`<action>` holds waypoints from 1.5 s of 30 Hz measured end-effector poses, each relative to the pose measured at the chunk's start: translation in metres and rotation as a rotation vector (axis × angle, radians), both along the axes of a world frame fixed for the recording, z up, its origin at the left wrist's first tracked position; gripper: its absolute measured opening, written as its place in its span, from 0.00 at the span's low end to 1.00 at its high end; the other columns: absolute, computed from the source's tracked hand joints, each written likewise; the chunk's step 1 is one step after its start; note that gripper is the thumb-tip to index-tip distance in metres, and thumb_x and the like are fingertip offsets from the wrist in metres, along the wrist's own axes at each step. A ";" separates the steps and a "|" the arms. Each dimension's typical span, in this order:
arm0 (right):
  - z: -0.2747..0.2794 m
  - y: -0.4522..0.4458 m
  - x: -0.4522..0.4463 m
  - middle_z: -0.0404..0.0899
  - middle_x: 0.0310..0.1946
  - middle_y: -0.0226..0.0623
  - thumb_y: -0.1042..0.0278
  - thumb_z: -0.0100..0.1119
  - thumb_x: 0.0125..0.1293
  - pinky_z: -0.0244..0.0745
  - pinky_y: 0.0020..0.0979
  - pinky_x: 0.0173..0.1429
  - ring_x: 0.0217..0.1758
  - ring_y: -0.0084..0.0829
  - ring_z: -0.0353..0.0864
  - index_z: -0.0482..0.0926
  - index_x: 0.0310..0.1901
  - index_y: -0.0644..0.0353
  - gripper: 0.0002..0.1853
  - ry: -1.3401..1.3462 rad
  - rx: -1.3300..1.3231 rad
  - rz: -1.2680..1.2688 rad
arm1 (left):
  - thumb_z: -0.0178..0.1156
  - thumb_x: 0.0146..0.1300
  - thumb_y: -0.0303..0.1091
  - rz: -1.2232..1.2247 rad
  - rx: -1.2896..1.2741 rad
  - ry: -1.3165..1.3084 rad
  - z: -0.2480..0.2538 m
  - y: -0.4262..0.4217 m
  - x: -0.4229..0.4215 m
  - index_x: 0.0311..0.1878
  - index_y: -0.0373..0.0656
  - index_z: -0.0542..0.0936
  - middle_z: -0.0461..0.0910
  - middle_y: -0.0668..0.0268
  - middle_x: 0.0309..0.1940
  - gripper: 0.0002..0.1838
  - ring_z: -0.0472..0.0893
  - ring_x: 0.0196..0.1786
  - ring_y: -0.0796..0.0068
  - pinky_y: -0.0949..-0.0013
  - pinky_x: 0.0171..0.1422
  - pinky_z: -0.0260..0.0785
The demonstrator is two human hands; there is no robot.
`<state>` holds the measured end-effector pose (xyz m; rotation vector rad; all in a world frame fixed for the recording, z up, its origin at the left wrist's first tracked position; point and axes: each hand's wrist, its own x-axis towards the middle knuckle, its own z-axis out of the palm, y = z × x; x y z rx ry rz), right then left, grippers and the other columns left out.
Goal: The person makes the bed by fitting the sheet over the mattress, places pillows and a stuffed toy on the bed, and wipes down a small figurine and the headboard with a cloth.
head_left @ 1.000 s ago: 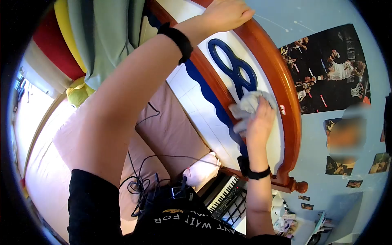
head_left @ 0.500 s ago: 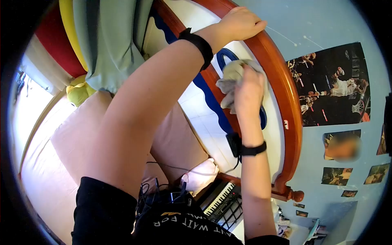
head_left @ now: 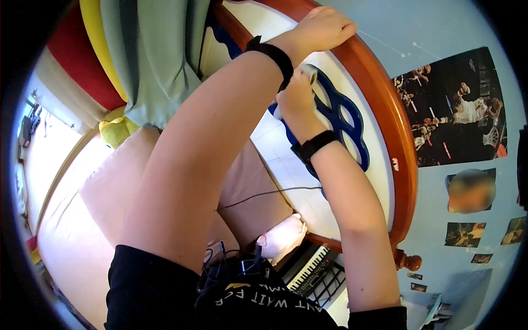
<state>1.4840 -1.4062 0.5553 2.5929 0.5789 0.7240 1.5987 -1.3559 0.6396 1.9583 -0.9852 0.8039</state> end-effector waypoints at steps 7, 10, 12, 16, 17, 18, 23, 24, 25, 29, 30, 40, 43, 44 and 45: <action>-0.027 -0.054 -0.062 0.73 0.46 0.44 0.73 0.48 0.56 0.68 0.37 0.51 0.49 0.39 0.70 0.69 0.53 0.65 0.21 0.134 -0.009 -0.105 | 0.43 0.65 0.45 0.049 -0.037 -0.071 -0.001 0.000 0.000 0.44 0.47 0.79 0.78 0.63 0.45 0.18 0.73 0.50 0.58 0.56 0.59 0.60; -0.019 -0.078 -0.107 0.71 0.51 0.41 0.74 0.48 0.55 0.67 0.37 0.52 0.51 0.38 0.69 0.66 0.58 0.64 0.25 0.272 0.068 -0.259 | 0.43 0.64 0.41 0.020 -0.054 -0.147 -0.006 0.002 -0.004 0.41 0.44 0.78 0.78 0.60 0.42 0.16 0.73 0.50 0.58 0.56 0.58 0.59; -0.022 -0.100 -0.141 0.71 0.52 0.36 0.73 0.49 0.55 0.68 0.31 0.49 0.51 0.33 0.70 0.67 0.58 0.63 0.25 0.042 -0.011 -0.175 | 0.43 0.64 0.37 -0.007 -0.059 -0.226 -0.009 0.001 -0.004 0.38 0.40 0.77 0.78 0.58 0.40 0.14 0.72 0.50 0.58 0.57 0.58 0.58; -0.039 -0.126 -0.192 0.70 0.56 0.36 0.75 0.49 0.56 0.68 0.33 0.52 0.54 0.36 0.69 0.66 0.60 0.60 0.27 0.084 0.042 -0.274 | 0.43 0.64 0.37 -0.035 -0.075 -0.125 -0.005 -0.001 -0.004 0.39 0.39 0.77 0.77 0.56 0.42 0.14 0.71 0.50 0.56 0.57 0.59 0.58; -0.041 -0.132 -0.200 0.70 0.55 0.36 0.76 0.49 0.56 0.67 0.34 0.53 0.53 0.37 0.69 0.66 0.60 0.59 0.27 0.074 0.088 -0.296 | 0.43 0.64 0.37 -0.033 -0.054 -0.150 -0.005 0.000 -0.003 0.39 0.39 0.77 0.77 0.57 0.42 0.15 0.71 0.50 0.56 0.57 0.59 0.58; -0.045 -0.138 -0.208 0.70 0.55 0.36 0.76 0.49 0.56 0.67 0.35 0.54 0.53 0.38 0.69 0.66 0.60 0.58 0.26 0.064 0.135 -0.319 | 0.42 0.64 0.37 -0.032 -0.032 -0.175 -0.006 0.000 -0.002 0.39 0.40 0.77 0.76 0.57 0.43 0.15 0.71 0.50 0.56 0.57 0.59 0.57; -0.064 -0.166 -0.252 0.68 0.57 0.47 0.83 0.50 0.49 0.59 0.47 0.62 0.58 0.50 0.66 0.62 0.62 0.65 0.33 0.027 0.318 -0.397 | 0.43 0.65 0.39 -0.038 -0.106 -0.122 -0.006 -0.003 -0.005 0.40 0.40 0.77 0.76 0.57 0.43 0.15 0.70 0.51 0.55 0.57 0.59 0.57; -0.059 -0.160 -0.254 0.68 0.57 0.47 0.83 0.50 0.49 0.59 0.47 0.62 0.58 0.50 0.66 0.62 0.62 0.65 0.33 0.024 0.319 -0.399 | 0.43 0.65 0.39 -0.023 -0.144 -0.111 -0.005 -0.004 -0.006 0.41 0.41 0.76 0.76 0.57 0.43 0.15 0.70 0.51 0.56 0.57 0.59 0.57; -0.051 -0.149 -0.254 0.68 0.58 0.47 0.85 0.53 0.46 0.59 0.46 0.62 0.58 0.50 0.66 0.62 0.62 0.64 0.36 -0.085 0.391 -0.370 | 0.43 0.65 0.39 -0.025 -0.145 -0.115 -0.004 -0.004 -0.007 0.41 0.41 0.76 0.76 0.57 0.43 0.15 0.70 0.51 0.56 0.57 0.59 0.57; -0.030 -0.124 -0.226 0.66 0.60 0.48 0.89 0.53 0.42 0.58 0.45 0.63 0.60 0.50 0.65 0.60 0.63 0.65 0.39 -0.062 0.431 -0.282 | 0.43 0.65 0.39 -0.003 -0.066 -0.095 -0.005 -0.002 -0.009 0.41 0.42 0.76 0.76 0.58 0.44 0.15 0.70 0.51 0.56 0.57 0.59 0.57; -0.028 -0.118 -0.212 0.67 0.59 0.48 0.88 0.52 0.44 0.58 0.45 0.63 0.59 0.51 0.66 0.60 0.63 0.65 0.38 -0.036 0.410 -0.310 | 0.44 0.65 0.39 0.002 -0.047 -0.143 -0.007 -0.002 -0.005 0.41 0.42 0.76 0.76 0.58 0.44 0.14 0.69 0.51 0.57 0.58 0.59 0.57; -0.039 -0.084 -0.148 0.69 0.53 0.47 0.82 0.51 0.49 0.63 0.42 0.58 0.48 0.48 0.67 0.61 0.61 0.68 0.32 -0.173 0.534 -0.292 | 0.43 0.66 0.39 0.070 -0.030 -0.254 -0.009 -0.006 -0.001 0.40 0.42 0.76 0.76 0.58 0.41 0.14 0.70 0.49 0.55 0.57 0.57 0.58; -0.030 -0.089 -0.152 0.68 0.52 0.46 0.84 0.54 0.46 0.65 0.40 0.56 0.49 0.47 0.67 0.62 0.61 0.65 0.35 -0.126 0.423 -0.336 | 0.43 0.66 0.40 0.051 -0.033 -0.170 -0.010 0.003 0.006 0.40 0.40 0.77 0.76 0.55 0.41 0.16 0.70 0.48 0.53 0.56 0.56 0.58; -0.016 -0.097 -0.165 0.71 0.46 0.43 0.77 0.48 0.55 0.69 0.35 0.52 0.43 0.42 0.69 0.65 0.59 0.65 0.26 -0.058 0.334 -0.380 | 0.43 0.66 0.41 0.043 0.012 -0.122 -0.009 -0.004 0.007 0.41 0.40 0.77 0.76 0.55 0.42 0.17 0.70 0.49 0.52 0.56 0.57 0.58; -0.013 -0.104 -0.175 0.71 0.47 0.43 0.77 0.49 0.54 0.70 0.36 0.51 0.44 0.42 0.69 0.65 0.58 0.65 0.26 -0.038 0.297 -0.427 | 0.43 0.66 0.41 0.035 0.017 -0.126 -0.007 -0.006 0.006 0.41 0.40 0.77 0.76 0.55 0.42 0.17 0.70 0.49 0.52 0.56 0.57 0.58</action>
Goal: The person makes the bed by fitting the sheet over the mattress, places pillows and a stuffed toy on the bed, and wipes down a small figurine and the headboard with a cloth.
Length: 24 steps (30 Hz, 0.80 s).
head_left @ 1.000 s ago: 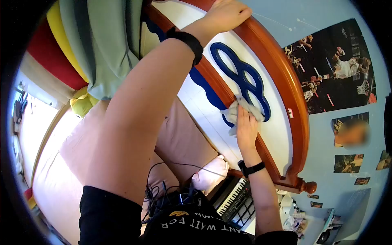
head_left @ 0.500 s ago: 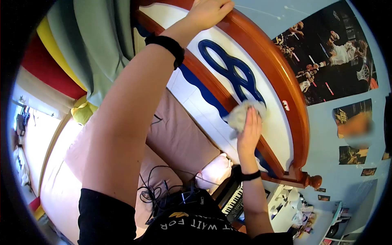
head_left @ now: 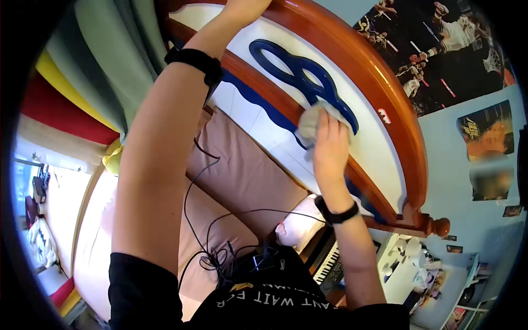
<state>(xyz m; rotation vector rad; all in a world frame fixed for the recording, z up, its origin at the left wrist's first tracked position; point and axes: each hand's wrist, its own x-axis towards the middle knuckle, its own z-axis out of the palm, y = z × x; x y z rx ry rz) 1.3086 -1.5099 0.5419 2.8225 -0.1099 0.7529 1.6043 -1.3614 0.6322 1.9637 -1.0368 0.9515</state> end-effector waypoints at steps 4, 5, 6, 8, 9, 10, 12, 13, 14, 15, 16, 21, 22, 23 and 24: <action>0.014 -0.013 -0.036 0.71 0.49 0.43 0.76 0.51 0.53 0.71 0.36 0.51 0.48 0.41 0.70 0.67 0.56 0.64 0.24 -0.013 -0.144 0.032 | 0.43 0.65 0.41 -0.014 -0.097 0.062 0.005 0.002 -0.006 0.38 0.38 0.78 0.77 0.53 0.41 0.18 0.70 0.49 0.51 0.55 0.56 0.58; 0.012 -0.011 -0.034 0.71 0.49 0.43 0.76 0.51 0.53 0.71 0.36 0.51 0.48 0.41 0.70 0.67 0.56 0.64 0.24 -0.011 -0.144 0.039 | 0.44 0.65 0.42 -0.020 -0.117 0.083 0.003 0.000 -0.006 0.37 0.37 0.78 0.77 0.53 0.40 0.18 0.70 0.49 0.51 0.55 0.56 0.58; 0.009 -0.009 -0.030 0.71 0.50 0.44 0.76 0.50 0.54 0.70 0.36 0.52 0.49 0.42 0.70 0.67 0.56 0.64 0.25 0.024 -0.110 0.003 | 0.45 0.65 0.42 -0.036 -0.154 0.063 0.003 -0.001 -0.007 0.36 0.37 0.78 0.77 0.53 0.39 0.18 0.71 0.48 0.51 0.55 0.55 0.59; 0.000 -0.006 -0.018 0.70 0.51 0.44 0.76 0.50 0.54 0.70 0.37 0.53 0.51 0.42 0.70 0.66 0.57 0.64 0.25 0.056 -0.081 -0.033 | 0.45 0.65 0.42 -0.022 -0.159 0.064 0.004 -0.002 -0.010 0.36 0.37 0.79 0.77 0.53 0.38 0.18 0.71 0.47 0.51 0.55 0.55 0.59; -0.007 -0.003 -0.007 0.70 0.51 0.45 0.78 0.52 0.53 0.69 0.38 0.55 0.52 0.44 0.69 0.66 0.58 0.64 0.27 -0.029 0.013 0.020 | 0.45 0.65 0.42 -0.009 -0.162 0.066 0.005 -0.002 -0.011 0.36 0.37 0.79 0.77 0.54 0.38 0.18 0.71 0.47 0.51 0.55 0.55 0.59; -0.012 0.000 0.001 0.70 0.51 0.46 0.80 0.54 0.51 0.67 0.39 0.56 0.52 0.45 0.69 0.65 0.59 0.65 0.29 -0.113 0.108 0.074 | 0.45 0.65 0.42 -0.006 -0.163 0.065 0.006 -0.003 -0.013 0.36 0.37 0.79 0.77 0.54 0.38 0.18 0.71 0.47 0.51 0.55 0.55 0.59; -0.002 0.019 0.014 0.69 0.52 0.47 0.83 0.56 0.47 0.66 0.40 0.58 0.52 0.47 0.68 0.64 0.59 0.64 0.33 -0.134 0.302 0.115 | 0.46 0.65 0.41 -0.014 -0.177 0.060 0.006 -0.002 -0.014 0.36 0.38 0.79 0.77 0.54 0.38 0.17 0.72 0.46 0.52 0.55 0.55 0.59; 0.002 0.026 0.018 0.69 0.52 0.47 0.86 0.59 0.43 0.64 0.41 0.59 0.52 0.49 0.68 0.64 0.60 0.64 0.36 -0.154 0.497 0.151 | 0.46 0.65 0.41 -0.012 -0.173 0.057 0.007 -0.002 -0.015 0.36 0.38 0.79 0.77 0.54 0.38 0.17 0.72 0.46 0.52 0.55 0.55 0.59; -0.004 0.027 0.020 0.68 0.54 0.48 0.89 0.61 0.38 0.60 0.41 0.63 0.55 0.49 0.66 0.64 0.60 0.63 0.40 -0.211 0.664 0.146 | 0.46 0.65 0.41 -0.006 -0.161 0.086 0.007 -0.002 -0.016 0.36 0.38 0.79 0.78 0.55 0.38 0.17 0.71 0.46 0.52 0.56 0.55 0.59; -0.008 0.029 0.018 0.68 0.54 0.48 0.89 0.61 0.38 0.60 0.41 0.63 0.55 0.49 0.66 0.64 0.60 0.63 0.40 -0.214 0.666 0.154 | 0.46 0.65 0.41 0.004 -0.151 0.115 0.008 -0.002 -0.016 0.36 0.39 0.79 0.78 0.55 0.38 0.17 0.71 0.46 0.53 0.56 0.55 0.59; -0.012 0.033 0.015 0.67 0.56 0.48 0.88 0.62 0.39 0.59 0.40 0.65 0.57 0.49 0.65 0.64 0.60 0.64 0.40 -0.273 0.670 0.160 | 0.46 0.65 0.41 0.014 -0.150 0.108 0.009 -0.003 -0.016 0.36 0.39 0.79 0.78 0.55 0.38 0.17 0.71 0.46 0.53 0.56 0.55 0.59; -0.013 0.056 0.040 0.66 0.59 0.47 0.87 0.57 0.44 0.59 0.36 0.66 0.62 0.48 0.64 0.66 0.59 0.64 0.35 -0.236 0.412 0.347 | 0.46 0.65 0.42 -0.009 -0.167 0.003 0.003 -0.002 -0.014 0.39 0.41 0.78 0.77 0.58 0.40 0.16 0.71 0.48 0.55 0.57 0.56 0.58; -0.017 0.058 0.058 0.66 0.59 0.48 0.84 0.54 0.50 0.60 0.35 0.66 0.62 0.48 0.64 0.65 0.59 0.67 0.30 -0.213 0.307 0.277 | 0.45 0.66 0.42 -0.006 -0.143 0.021 0.002 -0.002 -0.014 0.41 0.41 0.78 0.77 0.58 0.41 0.16 0.71 0.48 0.55 0.57 0.56 0.57; -0.020 0.059 0.072 0.66 0.59 0.48 0.80 0.50 0.56 0.60 0.35 0.66 0.62 0.47 0.64 0.64 0.60 0.70 0.27 -0.188 0.202 0.205 | 0.45 0.66 0.42 -0.007 -0.141 0.021 0.001 -0.002 -0.014 0.41 0.41 0.78 0.77 0.58 0.41 0.16 0.71 0.48 0.55 0.57 0.56 0.57; -0.021 0.061 0.081 0.64 0.60 0.50 0.77 0.45 0.60 0.62 0.34 0.65 0.62 0.46 0.64 0.63 0.59 0.73 0.24 -0.040 0.100 0.131 | 0.45 0.66 0.42 -0.007 -0.132 0.039 0.002 -0.001 -0.014 0.42 0.41 0.77 0.76 0.58 0.42 0.17 0.70 0.49 0.56 0.57 0.57 0.57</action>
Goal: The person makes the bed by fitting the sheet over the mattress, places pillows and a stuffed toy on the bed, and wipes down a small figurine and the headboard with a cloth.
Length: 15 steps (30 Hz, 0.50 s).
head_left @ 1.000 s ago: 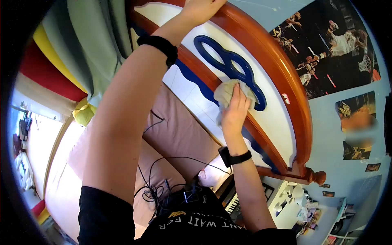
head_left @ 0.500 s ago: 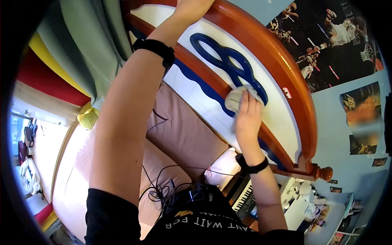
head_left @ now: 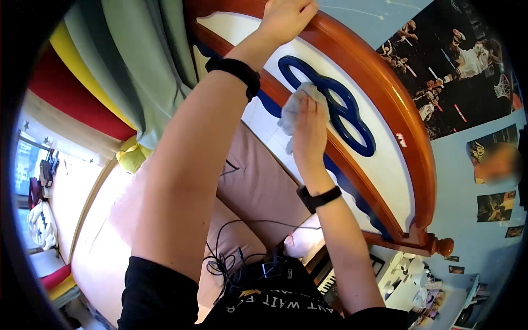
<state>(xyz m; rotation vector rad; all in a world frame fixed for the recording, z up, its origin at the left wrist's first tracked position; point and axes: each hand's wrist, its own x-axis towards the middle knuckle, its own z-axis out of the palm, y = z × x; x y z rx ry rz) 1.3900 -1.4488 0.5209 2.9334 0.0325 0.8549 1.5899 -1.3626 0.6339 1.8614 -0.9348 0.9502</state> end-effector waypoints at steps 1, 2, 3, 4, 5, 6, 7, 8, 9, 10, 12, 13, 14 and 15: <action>-0.003 0.002 0.010 0.64 0.60 0.50 0.77 0.45 0.60 0.62 0.34 0.65 0.62 0.46 0.64 0.63 0.59 0.73 0.24 -0.003 0.001 0.001 | 0.45 0.66 0.43 -0.001 0.010 0.016 0.001 0.001 0.001 0.42 0.41 0.77 0.76 0.58 0.42 0.17 0.70 0.50 0.56 0.57 0.58 0.56; -0.008 0.005 0.019 0.64 0.60 0.50 0.76 0.46 0.60 0.63 0.34 0.64 0.62 0.46 0.64 0.63 0.59 0.73 0.24 -0.062 -0.091 -0.019 | 0.45 0.66 0.43 0.001 0.012 0.015 0.001 0.000 0.002 0.42 0.41 0.77 0.76 0.58 0.42 0.17 0.70 0.50 0.56 0.57 0.58 0.56; -0.007 0.010 0.025 0.64 0.60 0.51 0.75 0.47 0.60 0.64 0.34 0.64 0.62 0.45 0.65 0.63 0.59 0.74 0.25 -0.117 -0.182 -0.038 | 0.44 0.66 0.43 -0.006 -0.008 0.012 0.000 0.000 0.001 0.42 0.41 0.77 0.76 0.58 0.43 0.17 0.69 0.51 0.56 0.58 0.60 0.55; -0.004 0.011 0.030 0.65 0.58 0.49 0.75 0.47 0.60 0.61 0.35 0.65 0.61 0.44 0.64 0.62 0.59 0.75 0.25 -0.123 -0.221 -0.009 | 0.44 0.66 0.43 -0.014 -0.028 0.012 -0.001 0.000 0.000 0.42 0.41 0.77 0.76 0.58 0.43 0.17 0.69 0.52 0.56 0.58 0.61 0.54; -0.001 0.012 0.040 0.65 0.58 0.49 0.75 0.47 0.60 0.61 0.35 0.65 0.61 0.44 0.64 0.62 0.59 0.75 0.25 -0.118 -0.220 -0.008 | 0.44 0.66 0.43 -0.013 -0.026 0.017 -0.002 0.000 0.000 0.42 0.41 0.77 0.76 0.58 0.43 0.17 0.69 0.52 0.56 0.58 0.61 0.54; 0.004 0.014 0.051 0.66 0.57 0.50 0.76 0.48 0.59 0.62 0.36 0.64 0.60 0.44 0.65 0.62 0.58 0.73 0.24 -0.114 -0.167 0.081 | 0.44 0.66 0.43 -0.021 -0.035 0.014 -0.002 0.000 -0.001 0.43 0.41 0.77 0.75 0.58 0.44 0.17 0.69 0.52 0.57 0.58 0.62 0.53; 0.008 0.017 0.058 0.66 0.56 0.50 0.78 0.49 0.58 0.63 0.37 0.63 0.58 0.45 0.65 0.63 0.57 0.72 0.24 -0.111 -0.113 0.168 | 0.44 0.66 0.43 -0.032 -0.043 0.011 -0.002 0.000 -0.002 0.43 0.41 0.77 0.75 0.58 0.44 0.17 0.68 0.53 0.57 0.59 0.63 0.52; 0.010 0.021 0.061 0.66 0.54 0.50 0.77 0.49 0.58 0.62 0.37 0.63 0.56 0.45 0.67 0.62 0.57 0.73 0.24 -0.121 -0.076 0.149 | 0.44 0.66 0.43 -0.034 -0.042 0.015 -0.001 0.001 -0.001 0.43 0.41 0.77 0.75 0.58 0.44 0.17 0.68 0.53 0.57 0.59 0.63 0.52; 0.007 0.021 0.063 0.66 0.54 0.50 0.77 0.49 0.58 0.62 0.37 0.63 0.56 0.45 0.67 0.62 0.57 0.73 0.24 -0.115 -0.075 0.149 | 0.44 0.66 0.43 -0.042 -0.042 0.000 -0.001 0.001 0.000 0.43 0.41 0.77 0.75 0.58 0.44 0.17 0.69 0.53 0.57 0.59 0.63 0.52; 0.004 0.021 0.063 0.67 0.52 0.49 0.76 0.49 0.58 0.63 0.36 0.62 0.54 0.44 0.67 0.62 0.56 0.72 0.23 -0.139 -0.149 0.123 | 0.44 0.66 0.43 -0.049 -0.042 -0.011 -0.002 0.002 0.000 0.44 0.41 0.77 0.75 0.59 0.44 0.18 0.69 0.53 0.58 0.58 0.63 0.52; 0.011 0.022 0.064 0.69 0.44 0.44 0.71 0.51 0.58 0.69 0.31 0.52 0.46 0.38 0.71 0.67 0.52 0.69 0.20 -0.145 -0.331 0.039 | 0.44 0.67 0.43 -0.053 -0.019 0.011 0.001 0.004 0.001 0.44 0.41 0.77 0.75 0.59 0.44 0.18 0.69 0.53 0.58 0.58 0.63 0.52; 0.017 0.025 0.058 0.69 0.44 0.44 0.71 0.51 0.58 0.69 0.31 0.52 0.46 0.38 0.71 0.67 0.52 0.69 0.20 -0.139 -0.328 0.032 | 0.44 0.67 0.43 -0.058 0.001 0.032 -0.001 0.004 0.002 0.44 0.41 0.77 0.75 0.59 0.44 0.18 0.69 0.53 0.58 0.58 0.63 0.52; 0.023 0.028 0.053 0.70 0.41 0.42 0.69 0.51 0.58 0.69 0.29 0.49 0.44 0.35 0.71 0.68 0.50 0.67 0.18 -0.049 -0.497 -0.078 | 0.43 0.67 0.44 -0.059 0.007 0.005 -0.001 0.005 0.003 0.44 0.41 0.77 0.75 0.59 0.44 0.18 0.69 0.53 0.58 0.58 0.62 0.53; 0.027 0.030 0.049 0.70 0.38 0.40 0.68 0.51 0.58 0.70 0.26 0.46 0.41 0.33 0.72 0.70 0.47 0.66 0.17 0.040 -0.666 -0.188 | 0.43 0.67 0.44 -0.060 0.006 0.006 -0.002 0.005 0.004 0.44 0.41 0.77 0.75 0.59 0.44 0.18 0.69 0.53 0.58 0.58 0.62 0.53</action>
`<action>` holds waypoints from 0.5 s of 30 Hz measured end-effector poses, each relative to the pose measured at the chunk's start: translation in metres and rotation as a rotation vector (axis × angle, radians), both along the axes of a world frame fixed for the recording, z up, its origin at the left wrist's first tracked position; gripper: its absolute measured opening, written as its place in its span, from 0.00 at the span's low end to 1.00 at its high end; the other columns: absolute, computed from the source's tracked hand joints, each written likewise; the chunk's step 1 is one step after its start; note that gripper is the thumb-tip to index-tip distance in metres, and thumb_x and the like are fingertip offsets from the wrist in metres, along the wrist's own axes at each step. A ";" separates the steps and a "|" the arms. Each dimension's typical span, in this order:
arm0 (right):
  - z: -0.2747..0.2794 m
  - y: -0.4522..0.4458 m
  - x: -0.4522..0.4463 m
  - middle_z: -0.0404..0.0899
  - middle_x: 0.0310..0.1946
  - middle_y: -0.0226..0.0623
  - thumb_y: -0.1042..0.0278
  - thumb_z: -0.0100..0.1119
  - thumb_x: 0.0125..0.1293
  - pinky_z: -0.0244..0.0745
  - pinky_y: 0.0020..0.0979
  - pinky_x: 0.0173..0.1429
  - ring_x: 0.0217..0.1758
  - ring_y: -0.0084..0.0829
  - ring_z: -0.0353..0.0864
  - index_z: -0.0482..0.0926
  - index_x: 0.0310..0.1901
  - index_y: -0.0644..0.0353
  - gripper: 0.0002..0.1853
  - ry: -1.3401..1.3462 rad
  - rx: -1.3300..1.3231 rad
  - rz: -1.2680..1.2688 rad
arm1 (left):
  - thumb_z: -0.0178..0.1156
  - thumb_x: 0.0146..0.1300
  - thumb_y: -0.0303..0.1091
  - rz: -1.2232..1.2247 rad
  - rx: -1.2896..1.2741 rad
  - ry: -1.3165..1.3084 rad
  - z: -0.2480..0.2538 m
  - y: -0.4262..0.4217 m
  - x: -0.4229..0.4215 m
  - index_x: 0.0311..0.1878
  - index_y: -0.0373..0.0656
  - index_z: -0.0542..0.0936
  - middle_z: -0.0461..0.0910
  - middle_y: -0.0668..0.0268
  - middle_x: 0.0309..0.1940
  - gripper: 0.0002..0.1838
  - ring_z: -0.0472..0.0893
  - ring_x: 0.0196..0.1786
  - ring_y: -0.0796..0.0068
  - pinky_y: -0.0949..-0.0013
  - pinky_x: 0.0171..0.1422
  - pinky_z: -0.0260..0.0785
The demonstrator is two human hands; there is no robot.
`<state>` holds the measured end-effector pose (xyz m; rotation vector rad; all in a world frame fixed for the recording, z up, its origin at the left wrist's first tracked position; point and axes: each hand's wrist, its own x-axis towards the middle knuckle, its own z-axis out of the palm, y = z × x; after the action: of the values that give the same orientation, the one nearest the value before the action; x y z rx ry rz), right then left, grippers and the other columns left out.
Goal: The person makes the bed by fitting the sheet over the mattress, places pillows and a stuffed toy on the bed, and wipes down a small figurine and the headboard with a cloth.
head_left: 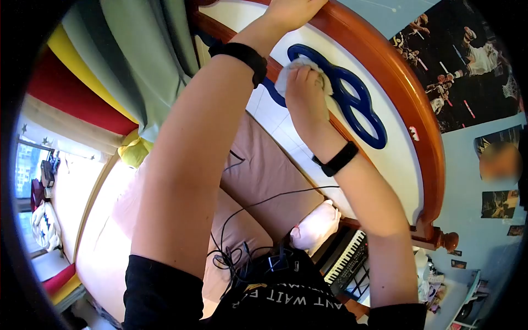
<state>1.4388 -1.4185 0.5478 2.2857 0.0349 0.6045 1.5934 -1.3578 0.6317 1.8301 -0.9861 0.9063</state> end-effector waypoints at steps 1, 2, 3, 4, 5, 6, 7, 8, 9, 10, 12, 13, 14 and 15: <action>-0.002 -0.005 -0.002 0.72 0.36 0.39 0.67 0.51 0.57 0.71 0.24 0.44 0.41 0.32 0.74 0.72 0.44 0.65 0.14 0.000 -0.043 -0.009 | 0.43 0.67 0.43 -0.009 -0.005 0.003 0.000 0.000 0.001 0.44 0.42 0.77 0.76 0.59 0.44 0.18 0.69 0.53 0.58 0.58 0.62 0.53; -0.002 -0.009 -0.005 0.72 0.36 0.39 0.67 0.51 0.57 0.71 0.24 0.44 0.41 0.32 0.74 0.72 0.44 0.65 0.14 -0.003 -0.048 -0.009 | 0.42 0.67 0.43 -0.019 -0.011 0.006 0.001 0.001 0.001 0.44 0.42 0.77 0.76 0.59 0.44 0.18 0.69 0.53 0.57 0.58 0.62 0.53; 0.002 -0.012 -0.009 0.73 0.36 0.39 0.68 0.52 0.57 0.71 0.24 0.44 0.41 0.32 0.74 0.72 0.44 0.65 0.14 0.044 -0.046 -0.008 | 0.42 0.67 0.43 -0.017 -0.019 0.003 0.003 0.003 -0.002 0.44 0.42 0.77 0.76 0.59 0.44 0.18 0.69 0.53 0.57 0.58 0.62 0.53; 0.007 -0.016 -0.012 0.73 0.36 0.40 0.68 0.52 0.56 0.71 0.24 0.43 0.41 0.32 0.74 0.72 0.44 0.65 0.14 0.088 -0.048 -0.004 | 0.42 0.67 0.43 -0.017 0.022 0.042 0.005 0.004 -0.004 0.43 0.42 0.77 0.76 0.59 0.44 0.18 0.69 0.53 0.57 0.58 0.62 0.54; 0.013 -0.023 -0.017 0.75 0.37 0.41 0.71 0.51 0.56 0.73 0.29 0.43 0.41 0.34 0.75 0.73 0.43 0.64 0.13 0.183 -0.020 0.041 | 0.42 0.67 0.43 -0.016 0.062 0.082 0.007 0.006 -0.005 0.43 0.42 0.77 0.76 0.59 0.43 0.18 0.69 0.52 0.57 0.58 0.62 0.54; 0.019 -0.028 -0.026 0.75 0.37 0.41 0.71 0.51 0.56 0.73 0.29 0.43 0.41 0.34 0.75 0.73 0.43 0.64 0.13 0.179 -0.031 0.047 | 0.42 0.67 0.43 -0.011 0.051 0.078 0.007 0.006 -0.005 0.43 0.42 0.77 0.76 0.59 0.43 0.18 0.69 0.52 0.57 0.58 0.62 0.54; 0.024 -0.034 -0.037 0.75 0.38 0.44 0.70 0.52 0.57 0.73 0.31 0.44 0.43 0.38 0.76 0.73 0.43 0.65 0.13 0.201 0.305 0.133 | 0.43 0.66 0.42 -0.017 0.028 0.048 0.005 0.004 -0.004 0.42 0.42 0.78 0.76 0.59 0.43 0.17 0.69 0.52 0.57 0.57 0.61 0.54; 0.028 -0.041 -0.050 0.75 0.40 0.48 0.69 0.53 0.58 0.73 0.33 0.46 0.44 0.42 0.76 0.74 0.44 0.65 0.13 0.224 0.642 0.217 | 0.43 0.66 0.42 -0.024 0.005 0.021 0.003 0.002 -0.003 0.41 0.42 0.78 0.76 0.59 0.43 0.17 0.69 0.51 0.57 0.57 0.61 0.54; 0.027 -0.050 -0.067 0.75 0.41 0.50 0.70 0.56 0.55 0.73 0.33 0.48 0.47 0.44 0.76 0.73 0.45 0.65 0.15 0.247 0.826 0.193 | 0.44 0.65 0.42 -0.013 -0.051 0.017 0.003 0.001 -0.005 0.40 0.42 0.78 0.76 0.60 0.43 0.16 0.69 0.51 0.57 0.57 0.60 0.55; 0.022 -0.063 -0.087 0.74 0.43 0.51 0.71 0.59 0.52 0.72 0.33 0.51 0.50 0.45 0.75 0.73 0.46 0.65 0.18 0.269 1.011 0.167 | 0.44 0.65 0.42 -0.008 -0.060 0.018 0.001 -0.001 -0.005 0.40 0.42 0.78 0.76 0.60 0.43 0.16 0.69 0.51 0.57 0.57 0.60 0.55; -0.005 -0.095 -0.130 0.75 0.47 0.48 0.73 0.62 0.49 0.71 0.33 0.54 0.51 0.46 0.76 0.71 0.51 0.65 0.24 0.021 1.351 0.009 | 0.45 0.65 0.42 -0.007 -0.099 -0.029 -0.002 -0.003 -0.002 0.40 0.42 0.78 0.76 0.60 0.43 0.16 0.69 0.51 0.57 0.57 0.60 0.55; -0.005 -0.102 -0.153 0.75 0.48 0.46 0.73 0.61 0.51 0.70 0.34 0.56 0.50 0.43 0.76 0.70 0.53 0.64 0.25 -0.119 1.552 0.016 | 0.45 0.65 0.42 -0.006 -0.102 -0.026 -0.003 -0.004 -0.004 0.40 0.42 0.78 0.76 0.60 0.43 0.16 0.69 0.51 0.57 0.57 0.60 0.55; -0.004 -0.106 -0.166 0.75 0.49 0.44 0.73 0.59 0.53 0.70 0.35 0.57 0.49 0.41 0.77 0.68 0.56 0.64 0.26 -0.268 1.749 0.025 | 0.45 0.65 0.41 0.014 -0.095 -0.004 -0.001 -0.003 -0.007 0.40 0.42 0.78 0.76 0.60 0.43 0.15 0.69 0.51 0.57 0.58 0.61 0.55; -0.001 -0.103 -0.167 0.75 0.49 0.44 0.73 0.59 0.53 0.70 0.35 0.57 0.49 0.41 0.77 0.68 0.56 0.64 0.26 -0.267 1.749 0.021 | 0.45 0.65 0.41 0.032 -0.086 0.019 0.001 -0.004 -0.009 0.40 0.42 0.78 0.76 0.60 0.43 0.15 0.69 0.52 0.57 0.58 0.61 0.55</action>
<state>1.2717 -1.5212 0.5463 3.7602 -0.9450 1.2162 1.5847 -1.3614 0.6330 1.7836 -0.8952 0.9348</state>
